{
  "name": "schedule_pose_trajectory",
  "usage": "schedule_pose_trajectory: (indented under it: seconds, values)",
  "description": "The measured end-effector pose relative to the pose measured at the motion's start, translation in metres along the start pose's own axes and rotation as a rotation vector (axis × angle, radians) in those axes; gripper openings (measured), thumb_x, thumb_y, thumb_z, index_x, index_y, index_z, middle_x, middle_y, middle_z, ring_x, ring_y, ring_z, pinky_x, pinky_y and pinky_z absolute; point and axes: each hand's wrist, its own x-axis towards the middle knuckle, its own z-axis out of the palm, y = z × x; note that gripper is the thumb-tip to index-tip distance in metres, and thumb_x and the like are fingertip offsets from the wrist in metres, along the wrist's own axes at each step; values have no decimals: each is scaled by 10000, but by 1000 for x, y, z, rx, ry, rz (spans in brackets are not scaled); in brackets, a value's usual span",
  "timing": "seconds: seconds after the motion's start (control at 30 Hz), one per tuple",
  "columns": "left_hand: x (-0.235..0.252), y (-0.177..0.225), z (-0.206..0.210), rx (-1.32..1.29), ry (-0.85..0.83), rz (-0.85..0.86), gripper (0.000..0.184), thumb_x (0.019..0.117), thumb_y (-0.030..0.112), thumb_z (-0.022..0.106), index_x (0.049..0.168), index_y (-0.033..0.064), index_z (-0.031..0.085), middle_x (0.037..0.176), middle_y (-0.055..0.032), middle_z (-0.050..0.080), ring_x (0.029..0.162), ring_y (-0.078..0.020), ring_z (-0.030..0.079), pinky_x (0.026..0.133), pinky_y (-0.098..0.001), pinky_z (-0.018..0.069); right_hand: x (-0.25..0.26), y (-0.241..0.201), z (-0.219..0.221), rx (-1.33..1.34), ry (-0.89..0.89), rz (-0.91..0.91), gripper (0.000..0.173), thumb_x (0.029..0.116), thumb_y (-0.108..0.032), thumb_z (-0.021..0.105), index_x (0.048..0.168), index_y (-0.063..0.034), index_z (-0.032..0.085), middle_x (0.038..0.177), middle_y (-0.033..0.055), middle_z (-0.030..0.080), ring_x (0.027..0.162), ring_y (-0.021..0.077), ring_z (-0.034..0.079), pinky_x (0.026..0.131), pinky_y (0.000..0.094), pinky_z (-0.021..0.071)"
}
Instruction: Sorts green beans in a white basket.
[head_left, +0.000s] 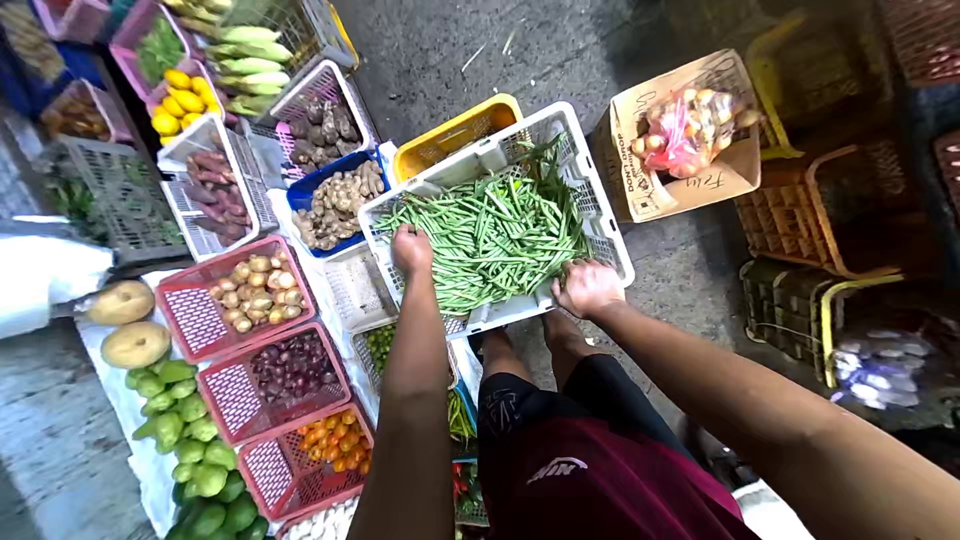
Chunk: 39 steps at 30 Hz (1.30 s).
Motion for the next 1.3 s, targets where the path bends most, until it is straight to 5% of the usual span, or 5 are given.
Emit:
schedule_pose_trajectory:
  seconds: [0.37,0.47,0.63,0.97,1.3]
  values:
    - [2,125,-148,-138,490,834,294,1012,128,533,1224,42,718,1186,-159,695,1059,-236,683,907,-359,560,3,0,0,-11,-11,0,565,1004,-525,423,1287,-97,660,1321,143,663,1300,334,584,1056,562,457]
    - [30,129,-135,-5,33,709,412,1017,280,605,1395,119,627,1296,-113,674,1130,-245,671,1000,-456,543,3,0,2,-13,-3,4,556,996,-529,429,1265,-106,670,1299,133,674,1291,324,590,1048,555,463]
    - [11,50,-89,-232,-288,184,314,1064,223,531,1192,-28,669,988,-148,736,824,-221,732,804,-441,624,2,0,2,-8,1,-4,553,995,-523,432,1249,-94,672,1286,139,675,1281,329,596,1032,549,472]
    - [-7,38,22,20,-56,-94,304,962,377,663,1035,84,705,1080,-158,720,1059,-345,692,886,-599,550,1,-1,1,-11,-8,-4,542,1004,-509,417,1236,-93,676,1289,143,674,1294,334,587,1035,564,468]
    - [-46,-17,-84,-1227,55,133,241,1103,138,434,1211,-21,580,1154,-143,704,1078,-244,690,970,-439,569,2,-4,2,-26,2,15,532,1003,-524,444,1222,-105,688,1266,135,684,1266,330,603,1012,558,479]
